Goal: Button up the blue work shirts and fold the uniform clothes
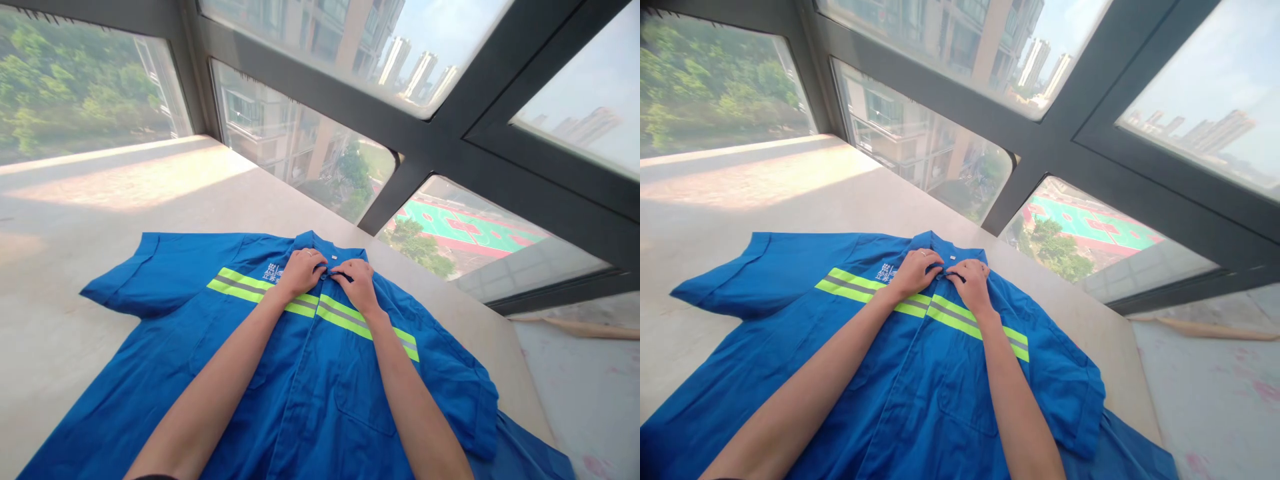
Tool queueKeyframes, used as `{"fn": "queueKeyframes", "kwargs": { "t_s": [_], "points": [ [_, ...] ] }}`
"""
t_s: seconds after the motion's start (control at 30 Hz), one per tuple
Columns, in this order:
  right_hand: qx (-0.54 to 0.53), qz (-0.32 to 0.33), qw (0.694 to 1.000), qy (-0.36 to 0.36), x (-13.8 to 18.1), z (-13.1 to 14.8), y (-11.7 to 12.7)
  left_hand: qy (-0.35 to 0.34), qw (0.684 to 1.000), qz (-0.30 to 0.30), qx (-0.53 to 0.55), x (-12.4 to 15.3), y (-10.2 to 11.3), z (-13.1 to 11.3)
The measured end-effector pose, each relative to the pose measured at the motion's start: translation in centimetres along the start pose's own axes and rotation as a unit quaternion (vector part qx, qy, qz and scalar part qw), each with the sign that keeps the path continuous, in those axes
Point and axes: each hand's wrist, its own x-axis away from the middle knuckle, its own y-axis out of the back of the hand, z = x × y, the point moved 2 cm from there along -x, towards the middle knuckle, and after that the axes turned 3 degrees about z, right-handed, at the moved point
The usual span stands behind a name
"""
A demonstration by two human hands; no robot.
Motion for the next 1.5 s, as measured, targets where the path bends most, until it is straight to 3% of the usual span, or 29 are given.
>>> {"fn": "queueKeyframes", "kwargs": {
  "t_s": [0.17,0.3,0.43,0.63,0.83,1.5],
  "points": [
    [-0.044,-0.071,0.996,0.016,0.8,0.1,0.4,0.016,0.999,-0.036,0.037,0.3,1.1,-1.2],
    [-0.05,-0.104,0.993,0.0,1.2,0.2,0.7,0.109,0.99,0.034,0.084,0.5,1.3,-1.6],
    [-0.107,-0.112,0.988,0.001,1.5,0.2,0.5,0.179,0.981,0.074,0.024,0.6,1.2,-1.6],
    [-0.154,-0.084,0.984,0.005,1.6,0.2,0.6,0.151,0.975,0.16,-0.005,0.7,1.1,-2.2],
    [-0.176,0.011,0.984,0.026,1.4,0.3,0.4,0.142,0.977,0.155,-0.032,1.1,1.1,-2.7],
    [-0.204,0.023,0.979,0.012,1.3,-0.1,0.6,0.167,0.97,0.168,0.055,1.0,1.5,-3.5]
  ]
}}
